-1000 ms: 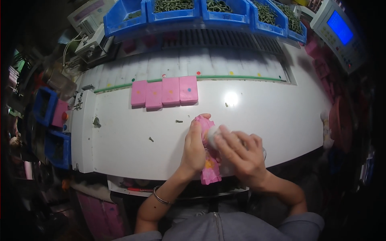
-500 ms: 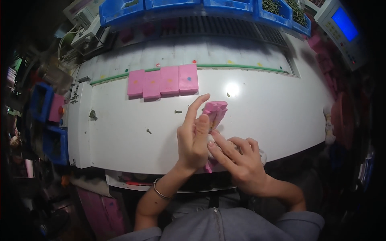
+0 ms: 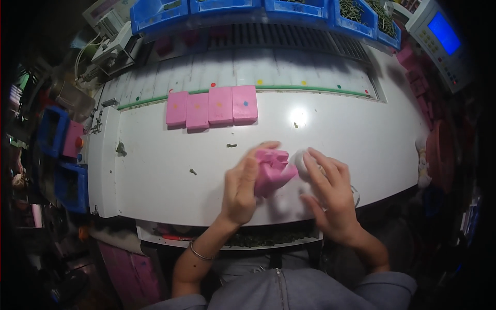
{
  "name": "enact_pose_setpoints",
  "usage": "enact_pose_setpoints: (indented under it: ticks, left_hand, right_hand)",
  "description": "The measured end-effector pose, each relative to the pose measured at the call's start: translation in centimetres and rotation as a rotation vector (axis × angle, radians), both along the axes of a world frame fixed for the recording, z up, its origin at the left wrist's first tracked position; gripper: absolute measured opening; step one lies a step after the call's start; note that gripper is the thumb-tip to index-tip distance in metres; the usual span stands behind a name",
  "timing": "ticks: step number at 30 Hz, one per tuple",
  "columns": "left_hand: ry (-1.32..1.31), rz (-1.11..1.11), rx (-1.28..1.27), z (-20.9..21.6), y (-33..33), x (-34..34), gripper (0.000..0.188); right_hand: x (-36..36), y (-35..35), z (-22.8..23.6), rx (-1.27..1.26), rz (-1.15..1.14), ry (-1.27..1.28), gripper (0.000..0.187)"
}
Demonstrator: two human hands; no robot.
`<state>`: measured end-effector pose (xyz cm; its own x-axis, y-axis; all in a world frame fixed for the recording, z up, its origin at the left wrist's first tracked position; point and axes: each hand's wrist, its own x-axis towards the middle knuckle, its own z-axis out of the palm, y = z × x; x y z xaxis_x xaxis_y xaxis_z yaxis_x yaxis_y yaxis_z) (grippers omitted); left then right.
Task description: The person assembles items by opening pink rectangular molds, inserting green and yellow components, and securing them with rubber bands before placing the finished units on a tray.
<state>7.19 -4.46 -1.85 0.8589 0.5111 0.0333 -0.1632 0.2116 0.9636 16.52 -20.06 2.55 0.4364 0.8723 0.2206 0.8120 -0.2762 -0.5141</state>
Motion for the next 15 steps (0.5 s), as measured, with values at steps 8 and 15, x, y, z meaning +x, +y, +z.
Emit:
enact_pose_setpoints:
  ticks: [8, 15]
  left_hand:
    - [-0.029, -0.225, 0.091, 1.3, -0.2, -0.8, 0.078]
    - [-0.008, -0.308, -0.023, 0.8, 0.8, -1.4, 0.075]
  right_hand:
    - [-0.2, 2.4, -0.3, 0.375, 0.008, 0.754, 0.029]
    - [-0.5, 3.3, -0.4, 0.384, 0.038, 0.638, 0.025]
